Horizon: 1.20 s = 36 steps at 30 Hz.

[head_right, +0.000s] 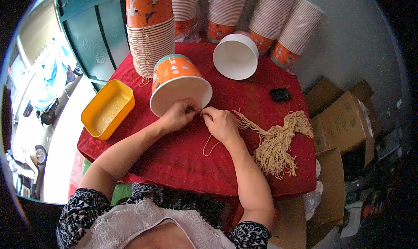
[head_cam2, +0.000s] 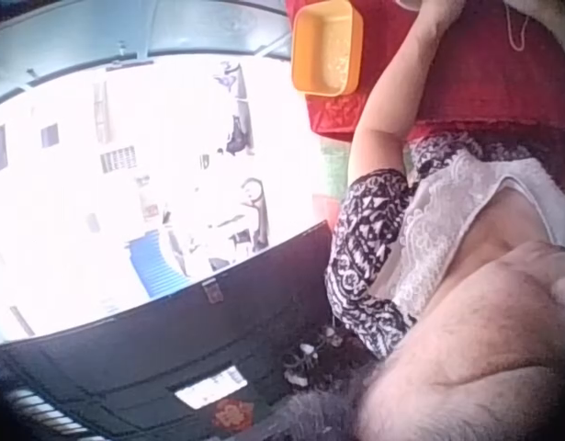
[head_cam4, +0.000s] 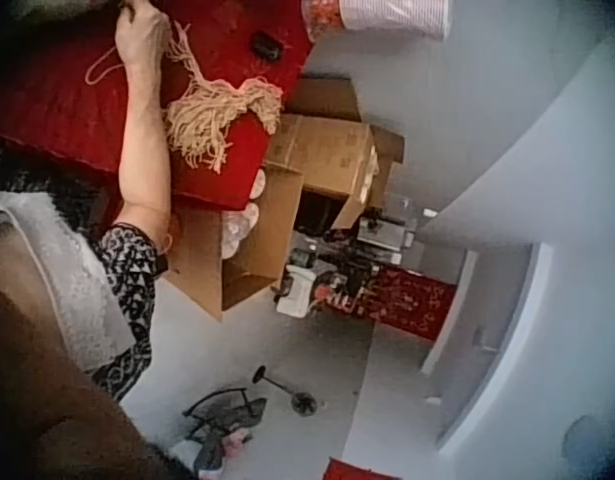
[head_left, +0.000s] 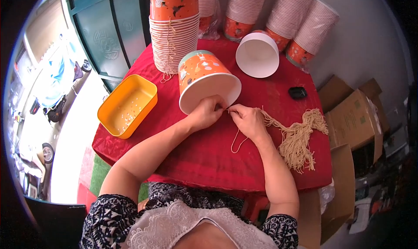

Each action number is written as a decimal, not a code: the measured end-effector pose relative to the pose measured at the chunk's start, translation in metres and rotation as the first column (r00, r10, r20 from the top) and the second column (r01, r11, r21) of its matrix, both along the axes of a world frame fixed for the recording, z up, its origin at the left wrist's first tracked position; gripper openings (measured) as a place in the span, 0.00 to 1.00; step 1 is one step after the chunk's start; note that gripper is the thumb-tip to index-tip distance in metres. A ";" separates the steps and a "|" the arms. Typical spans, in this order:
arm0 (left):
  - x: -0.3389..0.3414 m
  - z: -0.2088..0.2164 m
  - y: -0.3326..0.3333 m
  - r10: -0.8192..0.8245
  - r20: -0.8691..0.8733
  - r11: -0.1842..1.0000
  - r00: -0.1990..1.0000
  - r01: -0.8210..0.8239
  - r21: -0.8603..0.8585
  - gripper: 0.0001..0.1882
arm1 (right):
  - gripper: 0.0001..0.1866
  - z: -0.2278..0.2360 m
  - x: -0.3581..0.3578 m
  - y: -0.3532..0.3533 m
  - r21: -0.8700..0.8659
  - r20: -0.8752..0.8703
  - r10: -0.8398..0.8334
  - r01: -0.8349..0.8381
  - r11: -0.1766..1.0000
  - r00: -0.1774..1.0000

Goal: The person is threading a thin yellow string through the pre-punched holes of festive-themed paper buckets to create handles.

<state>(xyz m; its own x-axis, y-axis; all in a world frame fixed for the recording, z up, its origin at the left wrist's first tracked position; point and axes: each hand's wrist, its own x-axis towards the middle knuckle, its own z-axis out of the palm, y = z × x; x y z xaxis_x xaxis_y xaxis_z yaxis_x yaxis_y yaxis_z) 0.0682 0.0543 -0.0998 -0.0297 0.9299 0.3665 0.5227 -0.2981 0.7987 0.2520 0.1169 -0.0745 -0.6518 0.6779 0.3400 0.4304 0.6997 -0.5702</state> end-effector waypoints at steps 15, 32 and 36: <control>0.003 0.003 0.000 0.008 -0.068 1.000 0.998 -0.007 0.014 0.07 | 0.10 -0.007 -0.007 0.000 -0.037 -0.080 0.024 -0.027 0.999 0.996; 0.012 0.022 0.002 0.117 0.257 0.957 0.959 -0.039 -0.288 0.07 | 0.09 0.005 0.010 0.012 -0.134 -0.046 -0.049 0.042 0.990 0.998; 0.008 0.022 -0.001 0.105 0.324 0.962 0.940 -0.014 -0.271 0.08 | 0.09 0.009 0.003 0.007 -0.018 -0.095 -0.227 0.226 0.974 0.969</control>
<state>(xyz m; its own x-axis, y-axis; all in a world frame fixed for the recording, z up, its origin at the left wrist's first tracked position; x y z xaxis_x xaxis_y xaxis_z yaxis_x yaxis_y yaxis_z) 0.0758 0.0534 -0.0780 -0.1656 0.9837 0.0705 0.2236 -0.0322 0.9741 0.2550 0.1240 -0.0657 -0.4454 0.8067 0.3884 0.5200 0.5862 -0.6212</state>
